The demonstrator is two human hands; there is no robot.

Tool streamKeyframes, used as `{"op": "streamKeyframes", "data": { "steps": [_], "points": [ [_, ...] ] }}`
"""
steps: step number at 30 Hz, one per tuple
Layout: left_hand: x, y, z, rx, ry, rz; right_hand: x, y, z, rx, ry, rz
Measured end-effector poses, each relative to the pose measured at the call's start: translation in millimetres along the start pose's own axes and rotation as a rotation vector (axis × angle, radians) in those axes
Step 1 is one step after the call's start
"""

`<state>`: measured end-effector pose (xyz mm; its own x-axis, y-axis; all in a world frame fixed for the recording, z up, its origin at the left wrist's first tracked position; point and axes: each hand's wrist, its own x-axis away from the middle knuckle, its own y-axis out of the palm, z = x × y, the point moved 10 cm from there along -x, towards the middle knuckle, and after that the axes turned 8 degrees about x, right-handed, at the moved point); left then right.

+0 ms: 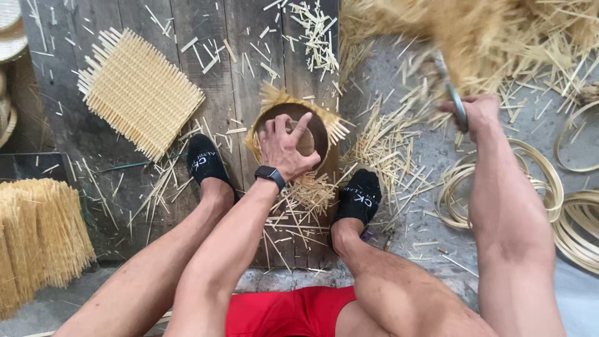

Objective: The person repeatedly places a square woven bamboo mat over a circular wooden mold, then uses shears to trim the excess bamboo strips flush with the mold's edge. The person flips the trimmed piece and stacks it with others.

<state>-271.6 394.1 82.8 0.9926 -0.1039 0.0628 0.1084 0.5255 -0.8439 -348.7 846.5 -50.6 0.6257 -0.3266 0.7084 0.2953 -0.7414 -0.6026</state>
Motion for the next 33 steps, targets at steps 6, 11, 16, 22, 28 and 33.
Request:
{"op": "streamKeyframes", "data": {
  "steps": [6, 11, 16, 22, 28, 33],
  "points": [
    [-8, 13, 20, 0.035, 0.128, -0.036, 48, 49, 29, 0.226, 0.008, -0.162],
    [-6, 35, 17, -0.053, 0.278, -0.187, 118, 97, 15, 0.57, -0.236, -0.109],
    [17, 13, -4, -0.017, -0.114, 0.08, 165, 116, -54, 0.645, -0.597, 0.014],
    [19, 30, 5, 0.043, -0.117, 0.128, 181, 131, -102, 0.928, -0.841, 0.316],
    [18, 30, 1, 0.07, -0.054, 0.1, 150, 127, -92, 1.065, -0.743, 0.198],
    [15, 33, 2, 0.062, -0.022, 0.065, 182, 126, -130, 1.019, -1.054, 0.706]
  ]
}}
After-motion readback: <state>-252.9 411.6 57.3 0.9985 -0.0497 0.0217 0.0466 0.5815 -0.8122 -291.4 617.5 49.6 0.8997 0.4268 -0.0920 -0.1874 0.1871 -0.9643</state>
